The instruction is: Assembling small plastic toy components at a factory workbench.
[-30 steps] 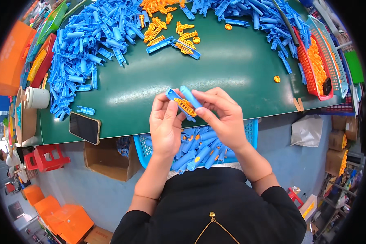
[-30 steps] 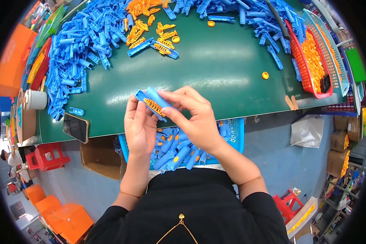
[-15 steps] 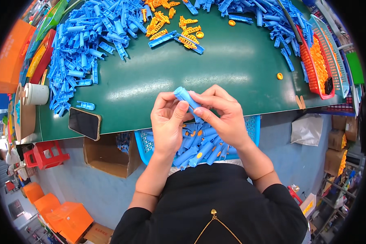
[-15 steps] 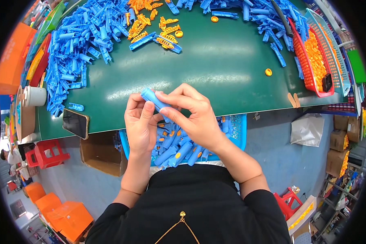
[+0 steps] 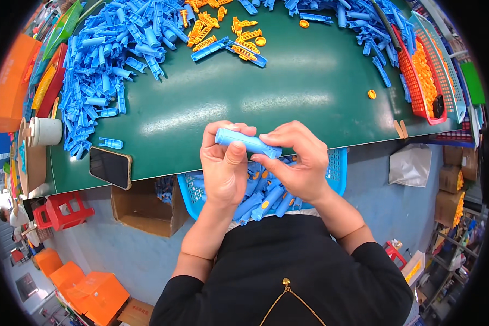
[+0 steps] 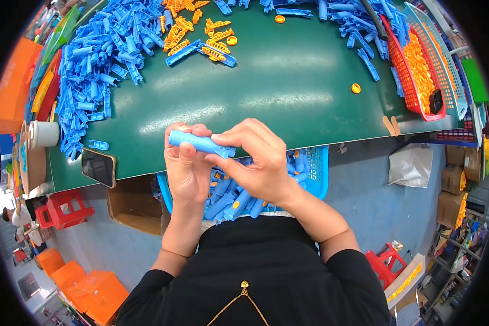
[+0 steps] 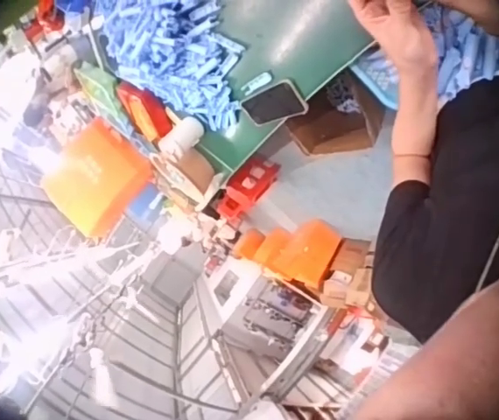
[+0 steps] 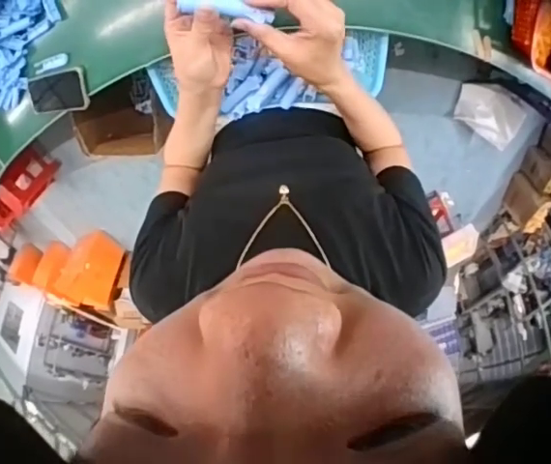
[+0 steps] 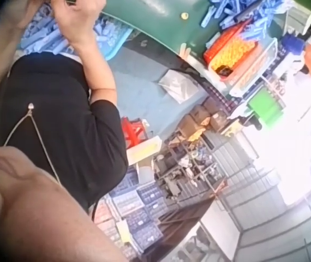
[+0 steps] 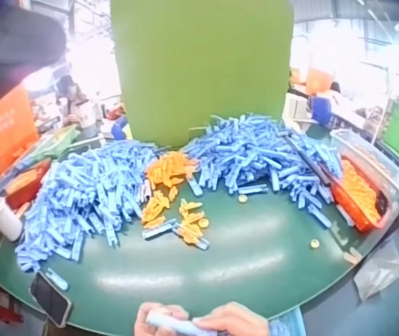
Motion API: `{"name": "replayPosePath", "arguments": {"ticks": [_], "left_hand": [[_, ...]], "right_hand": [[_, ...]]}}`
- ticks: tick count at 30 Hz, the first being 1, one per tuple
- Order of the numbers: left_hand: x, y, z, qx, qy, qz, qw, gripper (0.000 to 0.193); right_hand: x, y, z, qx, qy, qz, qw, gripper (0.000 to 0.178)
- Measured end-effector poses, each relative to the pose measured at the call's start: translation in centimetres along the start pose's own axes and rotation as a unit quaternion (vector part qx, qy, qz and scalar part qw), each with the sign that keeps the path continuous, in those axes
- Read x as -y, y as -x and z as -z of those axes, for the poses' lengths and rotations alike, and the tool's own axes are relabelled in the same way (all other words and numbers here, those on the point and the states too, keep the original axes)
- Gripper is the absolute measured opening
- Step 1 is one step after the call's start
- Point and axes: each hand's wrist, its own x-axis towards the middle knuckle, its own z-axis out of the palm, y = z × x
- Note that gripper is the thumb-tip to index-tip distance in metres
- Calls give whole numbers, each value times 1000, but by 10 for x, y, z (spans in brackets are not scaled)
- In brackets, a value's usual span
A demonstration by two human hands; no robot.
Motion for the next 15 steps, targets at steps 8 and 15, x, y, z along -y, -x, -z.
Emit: {"name": "replayPosePath", "arguments": {"ticks": [8,15], "left_hand": [[-3,2,1,10,-171,-178,969,35],[-21,-7,7,140,-585,-315,734,35]], "right_hand": [[-4,-3,6,-26,-357,-261,897,21],[-11,-5,15,25,-350,-299,887,15]]}}
